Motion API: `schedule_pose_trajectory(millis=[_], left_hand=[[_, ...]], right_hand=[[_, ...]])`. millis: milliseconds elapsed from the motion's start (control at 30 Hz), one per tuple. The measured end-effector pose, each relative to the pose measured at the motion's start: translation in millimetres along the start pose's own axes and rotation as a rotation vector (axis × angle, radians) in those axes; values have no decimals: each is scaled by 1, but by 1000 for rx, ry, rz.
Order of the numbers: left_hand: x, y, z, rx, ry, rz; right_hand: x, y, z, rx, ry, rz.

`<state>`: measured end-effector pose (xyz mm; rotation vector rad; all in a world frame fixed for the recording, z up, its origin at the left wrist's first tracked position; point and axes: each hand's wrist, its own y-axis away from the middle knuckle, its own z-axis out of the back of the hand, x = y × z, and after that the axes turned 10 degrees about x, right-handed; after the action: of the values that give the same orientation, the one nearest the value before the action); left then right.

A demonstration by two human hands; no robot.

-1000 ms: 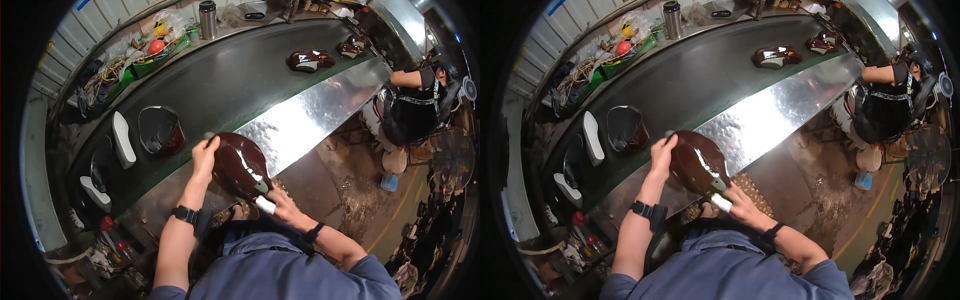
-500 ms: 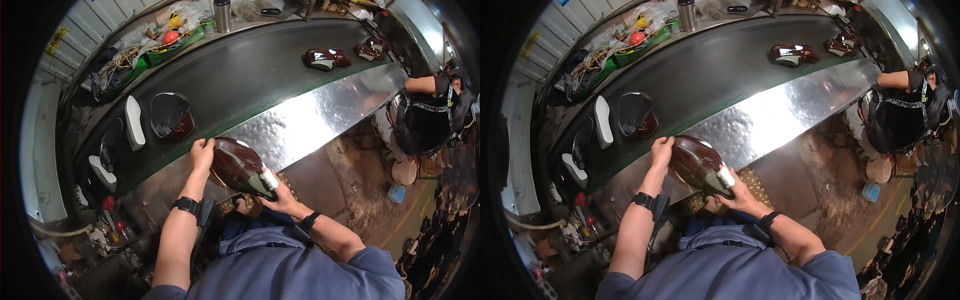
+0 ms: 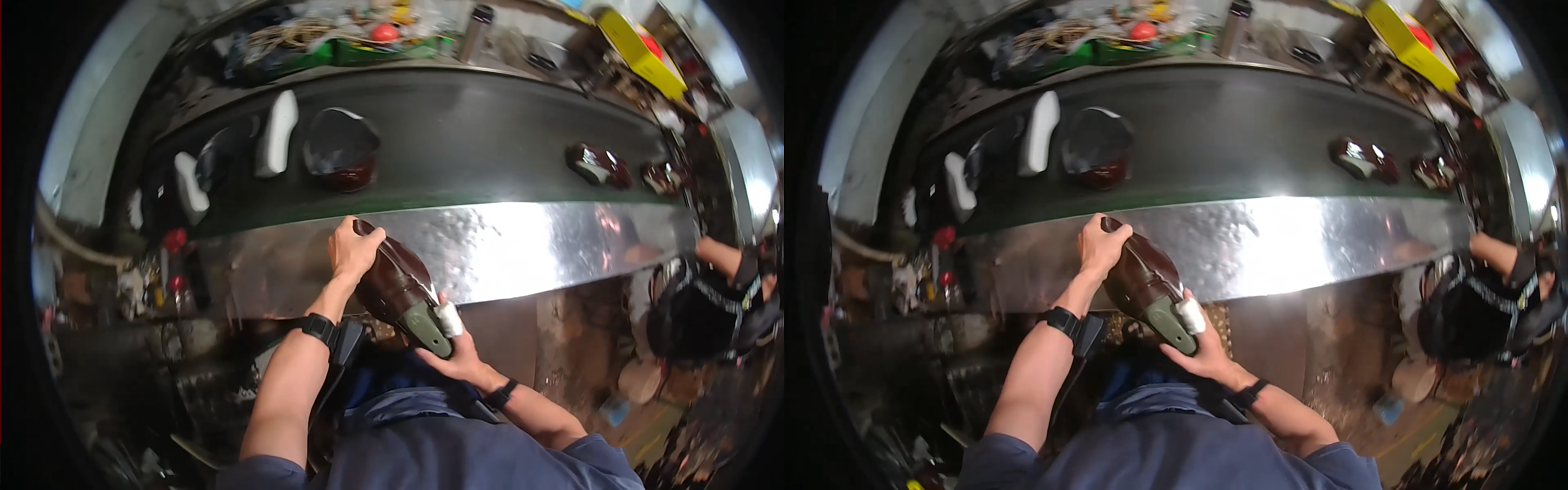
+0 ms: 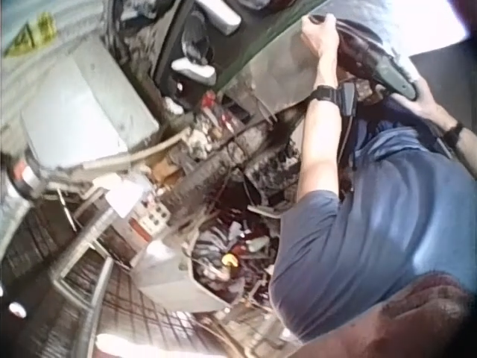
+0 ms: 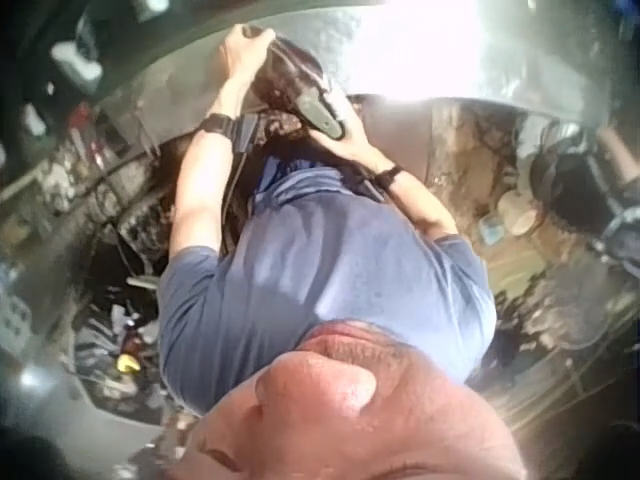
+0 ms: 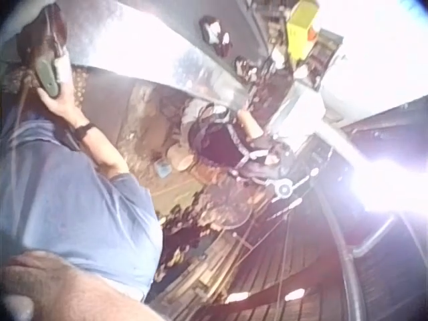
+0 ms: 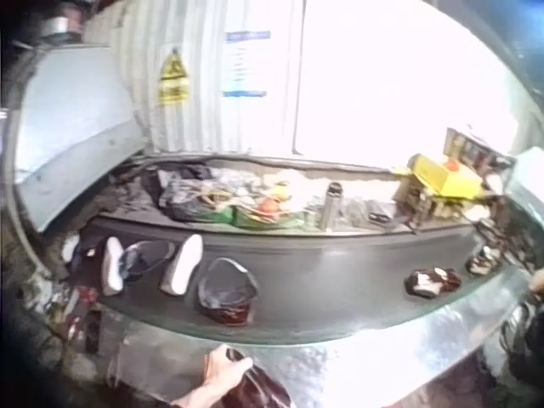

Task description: Assembling shoe uppers onto lasts using industrial machinery and placing them on a conveyor belt.

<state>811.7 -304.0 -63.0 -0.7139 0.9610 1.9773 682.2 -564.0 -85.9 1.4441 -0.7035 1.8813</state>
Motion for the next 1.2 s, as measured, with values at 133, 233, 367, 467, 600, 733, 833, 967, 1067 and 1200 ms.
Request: schedule_pose_trajectory(millis=[133,233,367,467,600,733,833,967,1067,1200], left_hand=[[5,56,81,-155,74,-15],[17,107,129,-260,197,-88],[64,197,202,-483,223,-42],[110,283,261,-699,195,20],[170,389,323,-926,237,26],[233,485,380,-1106,475,70],[304,550,419,-1647,151,-51],[405,600,416,-1691,-56,341],[404,597,417,-1705,105,24],[415,621,383,-1498,-43,-12]], right_hand=[[66,-52,-1,175,-670,-337],[91,-102,-29,379,-843,-616],[183,-102,-109,439,-668,-653],[206,-79,-195,573,-607,-322],[261,-49,-298,782,-511,-234],[301,-14,-390,924,-635,-278],[315,7,-438,931,-704,-303],[352,47,-484,990,-639,-346],[344,48,-517,973,-645,-322],[355,48,-532,974,-695,-347]])
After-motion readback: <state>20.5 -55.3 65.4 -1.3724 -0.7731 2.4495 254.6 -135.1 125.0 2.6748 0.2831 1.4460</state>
